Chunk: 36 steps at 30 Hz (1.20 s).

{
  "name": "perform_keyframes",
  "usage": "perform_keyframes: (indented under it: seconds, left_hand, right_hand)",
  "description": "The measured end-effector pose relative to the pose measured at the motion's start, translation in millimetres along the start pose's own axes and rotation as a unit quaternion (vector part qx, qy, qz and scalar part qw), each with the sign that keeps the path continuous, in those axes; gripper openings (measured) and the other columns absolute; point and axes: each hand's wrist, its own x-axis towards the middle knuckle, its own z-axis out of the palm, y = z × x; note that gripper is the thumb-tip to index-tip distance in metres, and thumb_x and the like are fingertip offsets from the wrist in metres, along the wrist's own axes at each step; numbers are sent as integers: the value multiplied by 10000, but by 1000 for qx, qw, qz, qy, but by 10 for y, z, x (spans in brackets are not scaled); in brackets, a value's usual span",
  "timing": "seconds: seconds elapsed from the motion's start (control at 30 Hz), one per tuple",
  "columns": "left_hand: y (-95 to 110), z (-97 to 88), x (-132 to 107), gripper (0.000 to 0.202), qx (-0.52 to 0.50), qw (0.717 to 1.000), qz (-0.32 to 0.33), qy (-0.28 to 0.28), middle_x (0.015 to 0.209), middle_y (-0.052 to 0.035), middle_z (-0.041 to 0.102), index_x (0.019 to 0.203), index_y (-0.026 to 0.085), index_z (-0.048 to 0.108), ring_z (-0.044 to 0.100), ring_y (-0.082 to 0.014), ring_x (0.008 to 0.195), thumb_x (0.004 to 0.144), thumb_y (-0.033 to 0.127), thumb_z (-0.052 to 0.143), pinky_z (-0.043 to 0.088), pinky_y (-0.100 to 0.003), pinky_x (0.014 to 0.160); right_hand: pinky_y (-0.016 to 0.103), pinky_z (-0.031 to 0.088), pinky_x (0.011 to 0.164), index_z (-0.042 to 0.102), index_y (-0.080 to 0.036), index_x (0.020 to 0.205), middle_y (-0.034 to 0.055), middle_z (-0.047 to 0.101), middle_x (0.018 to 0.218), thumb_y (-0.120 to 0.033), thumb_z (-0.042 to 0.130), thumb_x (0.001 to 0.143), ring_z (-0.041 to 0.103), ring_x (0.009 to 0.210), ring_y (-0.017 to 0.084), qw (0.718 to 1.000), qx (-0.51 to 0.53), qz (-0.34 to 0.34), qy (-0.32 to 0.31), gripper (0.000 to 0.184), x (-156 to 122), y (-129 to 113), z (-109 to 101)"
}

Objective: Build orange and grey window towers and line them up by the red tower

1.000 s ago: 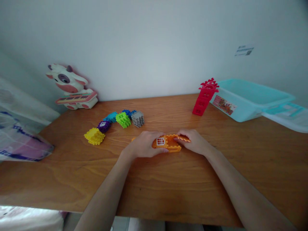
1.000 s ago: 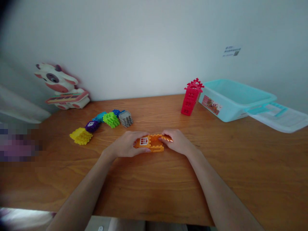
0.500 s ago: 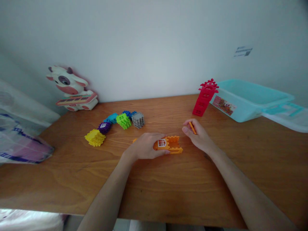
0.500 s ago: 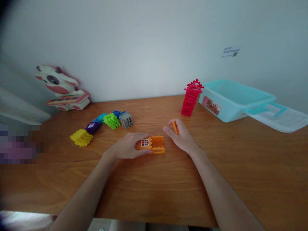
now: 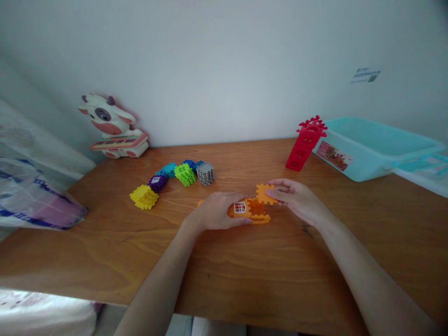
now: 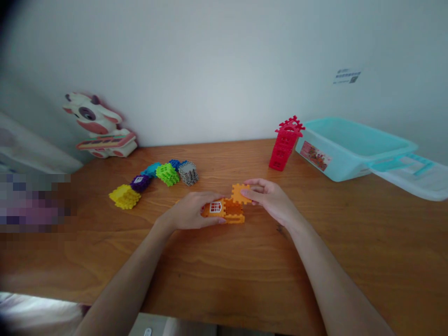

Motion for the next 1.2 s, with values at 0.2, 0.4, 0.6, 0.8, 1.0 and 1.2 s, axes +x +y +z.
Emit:
perform_keyframes:
  seconds: [0.2, 0.4, 0.6, 0.8, 1.0, 1.2]
  left_hand:
    - [-3, 14, 1, 672, 4, 1000, -9, 20, 1336, -119, 661, 1360, 165, 576, 653, -273, 1191, 868, 623, 585, 487, -386, 1046]
    - [-4, 12, 9, 670, 3, 1000, -1, 19, 1341, -118, 658, 1368, 168, 568, 651, -275, 1192, 871, 617, 585, 490, -396, 1042]
    - [-8, 20, 7, 678, 1, 1000, -7, 19, 1335, -124, 661, 1364, 161, 569, 652, -278, 1190, 865, 620, 591, 494, -406, 1040]
    - [-4, 22, 1, 675, 0, 1000, 7, 24, 1378, -117, 631, 1393, 170, 541, 629, -267, 1230, 876, 601, 591, 470, -395, 1075]
    - [3, 12, -2, 645, -3, 999, 43, 25, 1342, -106, 656, 1424, 197, 516, 645, -254, 1200, 911, 585, 555, 483, -387, 1054]
    - [23, -13, 1, 590, 6, 999, 38, 8, 1335, -98, 656, 1448, 229, 497, 650, -243, 1181, 956, 554, 493, 483, -373, 1042]
  right_hand:
    - [246, 525, 589, 635, -216, 917, 23, 731, 782, -288, 867, 662, 664, 677, 148, 999, -27, 40, -1, 352, -55, 2, 112]
    - [242, 486, 510, 587, -227, 888, 14, 721, 702, -305, 858, 683, 625, 572, 140, 998, -24, 56, 22, 349, -84, -9, 229]
    - [223, 452, 498, 583, -214, 858, -2, 689, 677, -325, 854, 682, 601, 563, 120, 998, -39, 41, 11, 343, -95, 37, 263]
    - [225, 433, 496, 577, -224, 843, -14, 660, 675, -358, 811, 722, 594, 566, 120, 995, -100, 3, 13, 296, -109, 63, 273]
    - [238, 430, 502, 588, -225, 832, -1, 653, 683, -414, 793, 722, 581, 568, 129, 993, -121, 0, 11, 300, -98, 85, 283]
    - [245, 415, 503, 557, -225, 794, -5, 644, 679, -456, 793, 710, 578, 565, 135, 992, -127, -11, 7, 341, -112, 92, 293]
